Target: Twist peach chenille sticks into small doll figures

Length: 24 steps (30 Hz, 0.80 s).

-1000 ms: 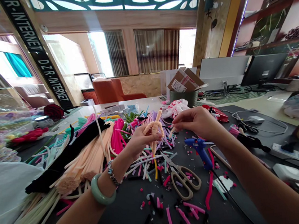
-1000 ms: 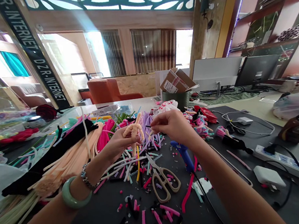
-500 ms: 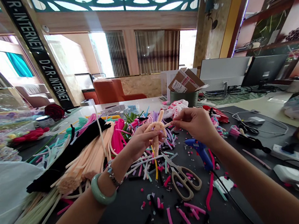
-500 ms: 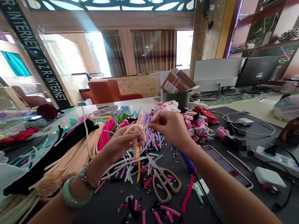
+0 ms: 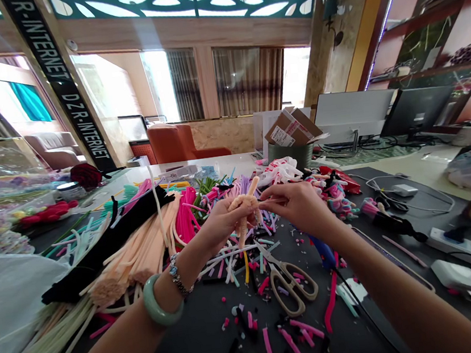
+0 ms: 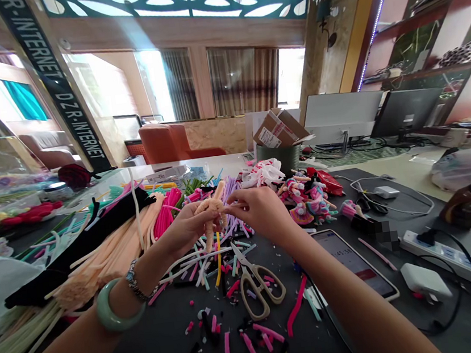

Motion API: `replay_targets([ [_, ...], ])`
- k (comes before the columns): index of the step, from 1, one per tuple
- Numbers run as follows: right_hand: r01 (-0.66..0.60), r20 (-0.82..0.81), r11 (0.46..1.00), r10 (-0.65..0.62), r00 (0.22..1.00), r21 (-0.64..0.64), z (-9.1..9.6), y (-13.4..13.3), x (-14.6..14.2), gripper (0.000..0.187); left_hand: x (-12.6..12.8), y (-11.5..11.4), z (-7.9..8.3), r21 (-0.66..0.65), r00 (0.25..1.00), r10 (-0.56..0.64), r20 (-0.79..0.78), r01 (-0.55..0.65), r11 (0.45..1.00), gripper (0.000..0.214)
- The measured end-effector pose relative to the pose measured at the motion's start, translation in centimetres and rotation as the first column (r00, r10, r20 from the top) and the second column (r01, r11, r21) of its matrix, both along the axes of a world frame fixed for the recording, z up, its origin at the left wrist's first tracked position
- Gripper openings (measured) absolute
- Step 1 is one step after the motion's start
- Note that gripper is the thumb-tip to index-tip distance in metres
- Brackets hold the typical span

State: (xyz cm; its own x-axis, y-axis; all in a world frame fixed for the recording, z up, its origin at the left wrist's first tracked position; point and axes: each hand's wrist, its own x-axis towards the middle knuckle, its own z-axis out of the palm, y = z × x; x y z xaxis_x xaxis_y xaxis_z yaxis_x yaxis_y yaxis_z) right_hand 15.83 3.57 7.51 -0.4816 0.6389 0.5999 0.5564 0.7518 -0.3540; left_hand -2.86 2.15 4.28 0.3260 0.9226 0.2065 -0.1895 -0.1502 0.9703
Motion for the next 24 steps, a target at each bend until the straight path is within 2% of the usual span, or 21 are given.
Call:
replay_targets([
  [3,-0.070,0.018,0.998,0.070,0.997,-0.007,-0.2,0.1,-0.2,0.017,0.1,-0.1,0.0,0.003,0.999,0.025,-0.035,-0.025,1.000,0.023],
  [6,-0.089,-0.005,0.996,0.089,0.996,-0.005,-0.3,0.2,-0.2,0.017,0.0,-0.1,0.1,0.023,0.998,0.032,-0.049,-0.031,0.999,0.025],
  [9,-0.101,-0.032,0.995,0.101,0.994,-0.012,-0.1,0.2,-0.1,0.016,-0.3,-0.1,0.3,0.051,0.989,0.079,-0.128,-0.073,0.996,0.025],
  [16,-0.146,-0.091,0.987,0.140,0.986,-0.066,-0.1,0.0,-0.2,0.017,-0.6,-0.3,1.3,0.183,0.944,0.156,-0.291,-0.105,0.977,0.021],
  [20,-0.183,-0.129,0.977,0.169,0.977,-0.111,-0.2,0.0,-0.2,0.017,-0.7,-0.5,1.6,0.205,0.954,0.158,-0.254,-0.107,0.973,0.035],
  [22,-0.195,-0.141,0.971,0.175,0.974,-0.141,-0.2,0.0,-0.3,0.017,-0.7,-0.6,1.7,0.225,0.952,0.196,-0.237,-0.143,0.964,0.045],
  [24,-0.213,-0.155,0.960,0.187,0.970,-0.180,-0.2,0.0,-0.3,0.017,-0.9,-0.7,1.8,0.265,0.937,0.235,-0.258,-0.165,0.950,0.046],
])
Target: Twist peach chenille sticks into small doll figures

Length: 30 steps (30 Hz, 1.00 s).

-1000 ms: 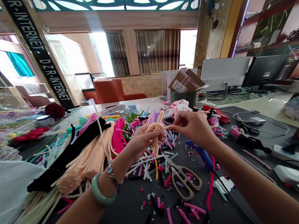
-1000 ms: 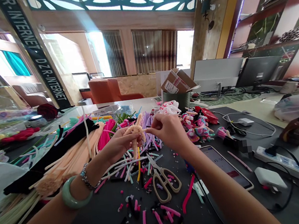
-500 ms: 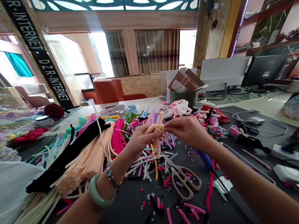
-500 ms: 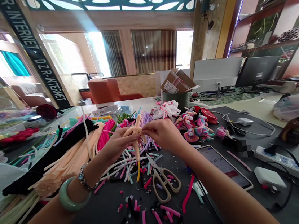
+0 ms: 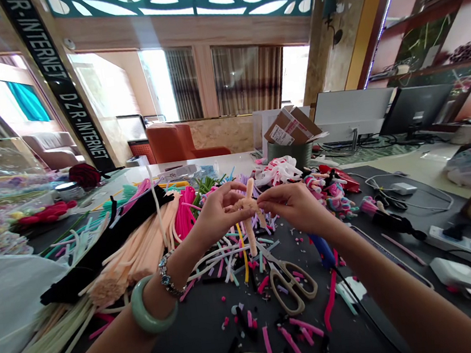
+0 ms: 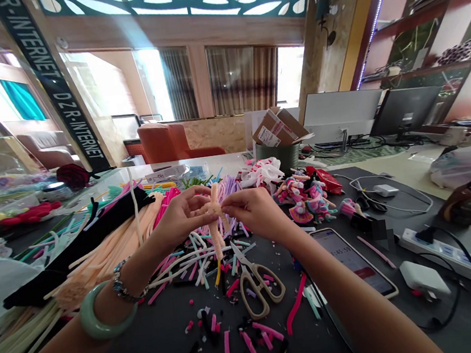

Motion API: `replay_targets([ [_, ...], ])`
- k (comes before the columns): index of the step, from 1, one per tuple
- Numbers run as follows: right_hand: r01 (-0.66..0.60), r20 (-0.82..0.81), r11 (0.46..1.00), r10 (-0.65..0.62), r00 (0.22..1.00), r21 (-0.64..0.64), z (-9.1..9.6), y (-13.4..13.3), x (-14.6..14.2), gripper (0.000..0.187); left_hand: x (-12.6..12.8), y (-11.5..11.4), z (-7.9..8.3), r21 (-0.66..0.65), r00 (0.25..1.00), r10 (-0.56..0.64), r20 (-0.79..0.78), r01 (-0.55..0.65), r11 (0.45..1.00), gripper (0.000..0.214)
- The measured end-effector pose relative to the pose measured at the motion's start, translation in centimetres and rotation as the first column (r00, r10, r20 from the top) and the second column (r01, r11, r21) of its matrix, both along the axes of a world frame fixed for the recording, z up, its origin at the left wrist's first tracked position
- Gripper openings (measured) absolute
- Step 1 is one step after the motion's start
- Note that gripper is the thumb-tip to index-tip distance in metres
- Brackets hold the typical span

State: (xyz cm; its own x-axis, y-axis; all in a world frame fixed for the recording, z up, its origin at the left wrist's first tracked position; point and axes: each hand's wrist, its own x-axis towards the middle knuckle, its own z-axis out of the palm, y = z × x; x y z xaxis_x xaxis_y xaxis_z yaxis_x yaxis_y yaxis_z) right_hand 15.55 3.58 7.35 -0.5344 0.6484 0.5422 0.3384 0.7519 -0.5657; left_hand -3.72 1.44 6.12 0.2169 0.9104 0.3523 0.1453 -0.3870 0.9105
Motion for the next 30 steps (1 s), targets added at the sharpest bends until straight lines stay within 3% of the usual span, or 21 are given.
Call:
replay_targets([
  [12,-0.120,-0.053,0.974,0.112,0.992,-0.194,0.0,0.1,0.0,0.018,-0.1,-0.4,0.6,0.060,0.993,-0.025,-0.111,0.031,0.998,0.027],
  [23,-0.218,-0.101,0.937,0.197,0.975,-0.274,-0.1,0.2,-0.1,0.015,0.0,-1.3,1.2,0.254,0.935,0.183,-0.305,-0.105,0.961,0.019],
  [30,-0.304,-0.215,0.870,0.235,0.948,-0.389,-0.1,0.1,-0.2,0.014,0.4,-1.9,1.5,0.435,0.883,0.314,-0.350,-0.144,0.889,0.012],
])
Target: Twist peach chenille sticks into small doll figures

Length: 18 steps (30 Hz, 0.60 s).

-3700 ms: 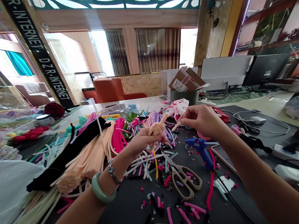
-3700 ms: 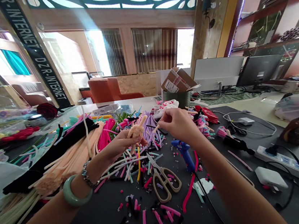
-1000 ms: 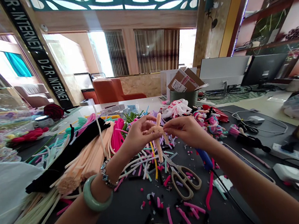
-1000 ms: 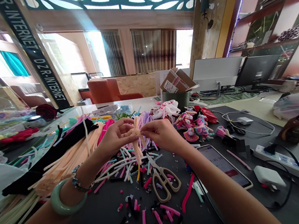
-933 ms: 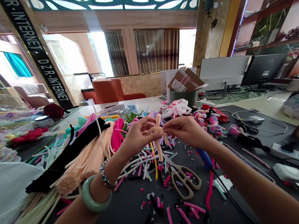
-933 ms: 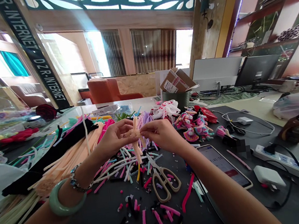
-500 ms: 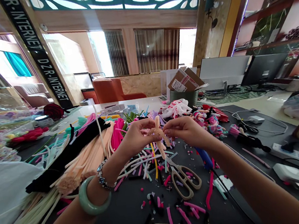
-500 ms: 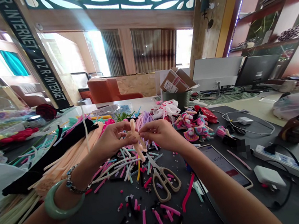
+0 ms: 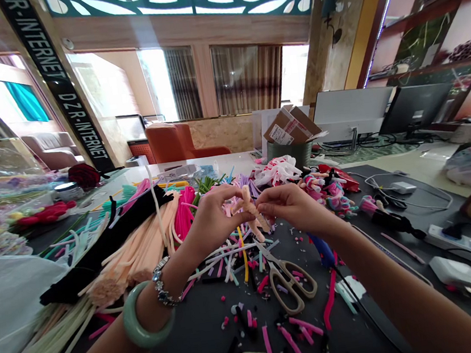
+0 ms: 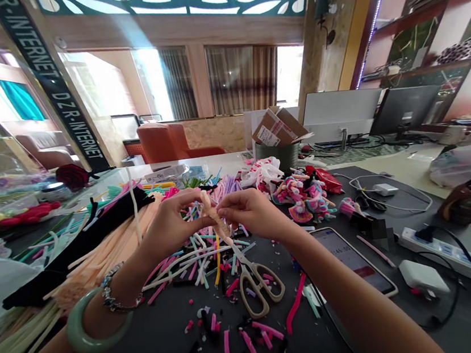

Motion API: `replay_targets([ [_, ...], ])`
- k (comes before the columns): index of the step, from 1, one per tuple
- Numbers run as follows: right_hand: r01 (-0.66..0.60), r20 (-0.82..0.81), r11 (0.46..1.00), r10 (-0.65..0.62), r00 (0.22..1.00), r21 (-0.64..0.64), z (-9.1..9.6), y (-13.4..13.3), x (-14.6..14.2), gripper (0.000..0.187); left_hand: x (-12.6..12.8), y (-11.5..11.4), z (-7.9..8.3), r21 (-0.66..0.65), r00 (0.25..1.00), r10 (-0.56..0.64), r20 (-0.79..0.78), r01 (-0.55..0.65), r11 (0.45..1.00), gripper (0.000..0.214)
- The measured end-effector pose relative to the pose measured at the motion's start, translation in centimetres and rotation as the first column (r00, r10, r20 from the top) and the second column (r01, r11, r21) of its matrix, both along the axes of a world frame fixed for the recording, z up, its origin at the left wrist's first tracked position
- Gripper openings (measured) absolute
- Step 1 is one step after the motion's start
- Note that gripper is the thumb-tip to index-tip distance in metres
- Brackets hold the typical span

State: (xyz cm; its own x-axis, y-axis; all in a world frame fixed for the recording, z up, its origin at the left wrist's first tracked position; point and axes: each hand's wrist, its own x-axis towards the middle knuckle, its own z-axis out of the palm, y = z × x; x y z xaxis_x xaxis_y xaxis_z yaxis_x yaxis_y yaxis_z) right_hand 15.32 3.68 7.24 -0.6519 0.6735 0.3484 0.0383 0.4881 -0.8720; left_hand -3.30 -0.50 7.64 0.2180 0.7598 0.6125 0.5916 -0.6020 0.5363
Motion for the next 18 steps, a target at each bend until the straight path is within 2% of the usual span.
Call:
replay_targets([
  [5,-0.023,-0.043,0.996,0.019,0.999,-0.090,0.03,-0.03,-0.10,0.018,0.27,-0.07,-0.37,0.165,0.993,0.097,-0.059,-0.087,0.982,0.016],
  [8,-0.034,-0.070,0.991,0.026,0.997,-0.129,-0.13,0.00,-0.22,0.020,0.35,-0.20,-0.39,0.238,0.990,0.105,-0.089,-0.081,0.968,0.015],
  [12,-0.040,-0.100,0.988,0.025,0.995,-0.150,-0.33,0.06,-0.35,0.021,0.41,-0.30,-0.32,0.267,0.988,0.086,-0.129,-0.049,0.963,0.011],
  [18,-0.043,-0.102,0.971,0.020,0.995,-0.233,-0.33,0.14,-0.21,0.021,0.38,-0.34,-0.53,0.319,0.972,0.130,-0.195,-0.062,0.946,0.010],
])
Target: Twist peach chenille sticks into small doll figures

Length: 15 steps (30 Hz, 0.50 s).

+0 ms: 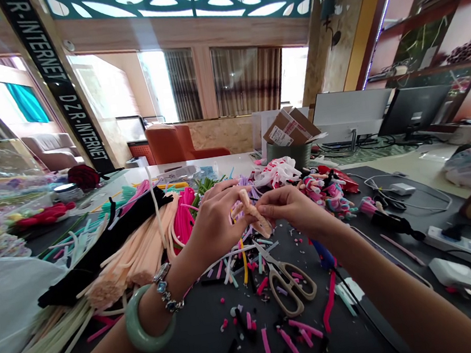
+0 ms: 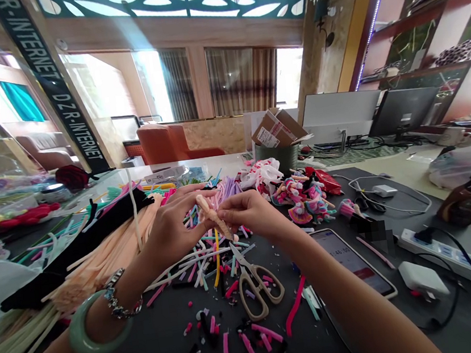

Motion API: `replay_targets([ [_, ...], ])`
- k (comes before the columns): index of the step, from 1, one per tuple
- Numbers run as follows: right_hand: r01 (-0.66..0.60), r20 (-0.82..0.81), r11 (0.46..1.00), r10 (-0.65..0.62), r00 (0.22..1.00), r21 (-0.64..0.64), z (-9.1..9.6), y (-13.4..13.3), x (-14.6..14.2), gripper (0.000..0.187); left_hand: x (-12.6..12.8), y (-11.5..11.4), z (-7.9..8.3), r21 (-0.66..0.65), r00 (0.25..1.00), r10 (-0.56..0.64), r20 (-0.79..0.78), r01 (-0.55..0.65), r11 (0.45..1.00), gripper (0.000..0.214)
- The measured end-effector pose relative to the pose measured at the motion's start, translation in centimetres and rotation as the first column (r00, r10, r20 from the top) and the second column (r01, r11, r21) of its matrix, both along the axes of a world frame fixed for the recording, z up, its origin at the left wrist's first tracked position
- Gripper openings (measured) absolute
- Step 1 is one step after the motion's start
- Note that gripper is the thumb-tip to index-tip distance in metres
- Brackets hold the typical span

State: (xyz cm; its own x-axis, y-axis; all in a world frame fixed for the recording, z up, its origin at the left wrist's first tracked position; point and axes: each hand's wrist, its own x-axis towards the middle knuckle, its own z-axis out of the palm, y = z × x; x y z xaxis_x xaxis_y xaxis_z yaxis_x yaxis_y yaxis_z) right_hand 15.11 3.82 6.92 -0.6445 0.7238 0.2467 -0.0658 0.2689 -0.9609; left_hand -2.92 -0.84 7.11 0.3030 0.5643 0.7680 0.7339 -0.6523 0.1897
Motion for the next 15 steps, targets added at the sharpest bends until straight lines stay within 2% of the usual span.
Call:
replay_targets([
  [4,-0.009,0.010,1.000,0.009,1.000,-0.008,0.1,-0.1,0.1,0.020,-0.1,-0.1,0.1,0.040,0.999,0.023,-0.039,-0.022,0.999,0.009],
  [10,-0.016,-0.003,0.999,0.016,1.000,-0.032,-0.3,0.3,-0.3,0.026,-0.3,-0.2,0.6,0.034,0.996,0.021,-0.092,-0.018,0.999,0.010],
  [15,-0.042,0.041,0.999,0.042,0.998,-0.008,-0.9,0.5,-0.7,0.028,-0.6,0.0,0.4,-0.093,0.994,-0.030,-0.109,0.020,0.995,0.009],
])
